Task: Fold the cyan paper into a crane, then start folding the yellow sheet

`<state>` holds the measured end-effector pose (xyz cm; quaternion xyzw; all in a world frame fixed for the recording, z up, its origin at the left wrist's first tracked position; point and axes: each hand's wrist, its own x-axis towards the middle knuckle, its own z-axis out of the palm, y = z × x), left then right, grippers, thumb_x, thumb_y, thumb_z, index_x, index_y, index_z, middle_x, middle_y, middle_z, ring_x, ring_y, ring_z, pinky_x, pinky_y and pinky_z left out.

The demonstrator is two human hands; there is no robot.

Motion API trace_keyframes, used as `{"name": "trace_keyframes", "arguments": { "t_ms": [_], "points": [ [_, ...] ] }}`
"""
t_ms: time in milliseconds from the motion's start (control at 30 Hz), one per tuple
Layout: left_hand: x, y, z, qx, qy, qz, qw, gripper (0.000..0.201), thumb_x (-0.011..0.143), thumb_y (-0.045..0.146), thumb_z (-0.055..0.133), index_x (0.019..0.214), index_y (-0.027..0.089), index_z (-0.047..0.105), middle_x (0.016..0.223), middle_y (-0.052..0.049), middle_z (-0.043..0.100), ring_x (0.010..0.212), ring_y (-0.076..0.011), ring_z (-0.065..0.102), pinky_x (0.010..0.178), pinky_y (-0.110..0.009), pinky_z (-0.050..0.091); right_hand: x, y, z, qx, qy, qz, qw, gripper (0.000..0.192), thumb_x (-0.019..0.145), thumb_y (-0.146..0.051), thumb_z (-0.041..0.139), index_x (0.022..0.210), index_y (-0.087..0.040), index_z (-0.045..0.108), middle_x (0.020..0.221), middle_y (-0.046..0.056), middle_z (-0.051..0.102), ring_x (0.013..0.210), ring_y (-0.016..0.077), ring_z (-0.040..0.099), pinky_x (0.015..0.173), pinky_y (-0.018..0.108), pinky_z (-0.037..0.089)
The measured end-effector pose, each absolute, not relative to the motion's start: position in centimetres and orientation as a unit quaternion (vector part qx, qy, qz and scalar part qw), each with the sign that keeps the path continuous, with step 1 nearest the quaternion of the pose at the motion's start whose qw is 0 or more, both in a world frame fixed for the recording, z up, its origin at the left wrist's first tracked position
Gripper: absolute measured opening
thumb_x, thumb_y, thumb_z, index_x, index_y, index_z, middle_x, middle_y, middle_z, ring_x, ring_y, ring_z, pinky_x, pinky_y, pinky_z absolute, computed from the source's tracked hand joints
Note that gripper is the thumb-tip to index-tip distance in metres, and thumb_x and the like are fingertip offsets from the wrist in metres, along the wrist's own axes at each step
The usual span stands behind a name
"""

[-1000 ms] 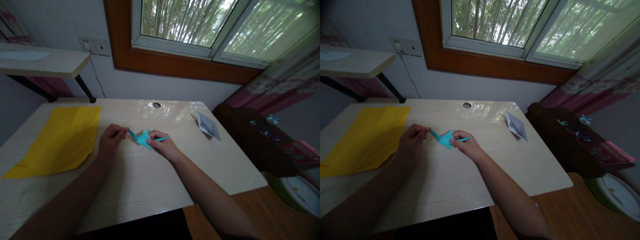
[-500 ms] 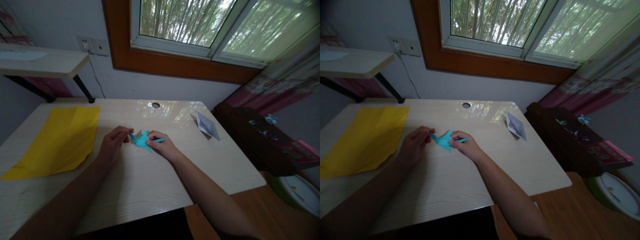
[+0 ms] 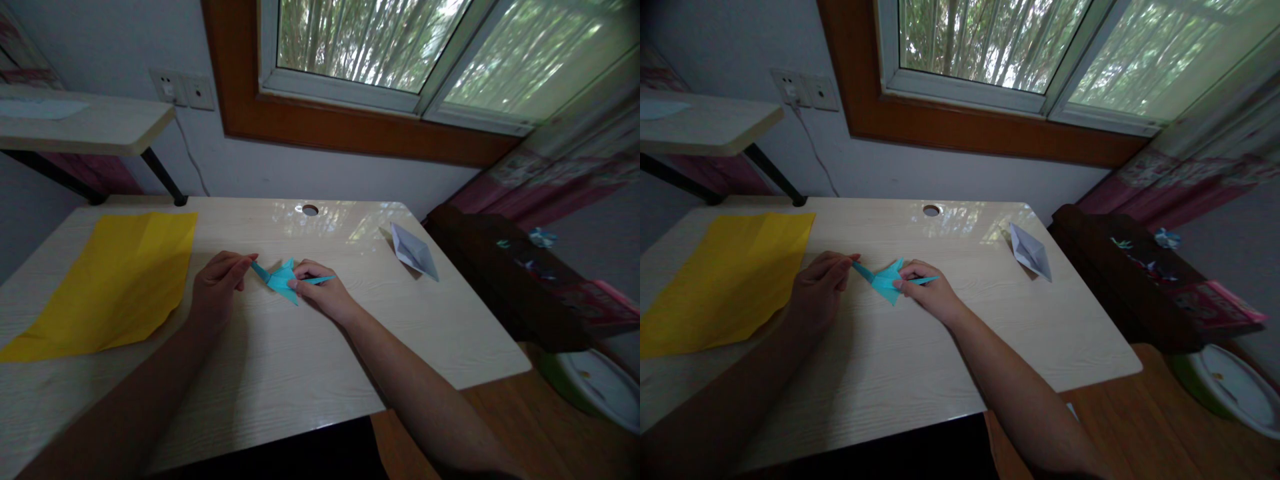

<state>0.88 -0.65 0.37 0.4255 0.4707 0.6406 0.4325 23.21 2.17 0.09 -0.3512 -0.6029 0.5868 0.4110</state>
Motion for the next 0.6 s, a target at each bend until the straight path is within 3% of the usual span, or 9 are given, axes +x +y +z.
{"name": "trace_keyframes", "arguments": {
  "t_ms": [333,600],
  "points": [
    [1.36,-0.67,0.51,0.430,0.462,0.658,0.411,0.016,0.079,0.038,0.082,0.083,0.023,0.083,0.076,-0.003,0.066,0.054,-0.0106,0.045,0.046,-0.027,0.034,23.41,2.11,0.44,-0.357,-0.622,0.554,0.423,0.025,0.080,-0.044,0.081,0.078,-0.021,0.070,0.075,-0.001,0.057,0.067,0.0132,0.052,0.063,0.028,0.039],
    [1.25,-0.73,0.65,0.456,0.439,0.621,0.463,0.026,0.083,0.040,0.079,0.102,0.022,0.082,0.073,0.000,0.058,0.057,-0.0095,0.048,0.050,-0.024,0.037,23.58,2.41,0.13,-0.372,-0.643,0.491,0.456,0.021,0.082,-0.040,0.079,0.080,-0.022,0.069,0.083,0.001,0.060,0.075,0.0153,0.054,0.070,0.030,0.042]
  ]
}}
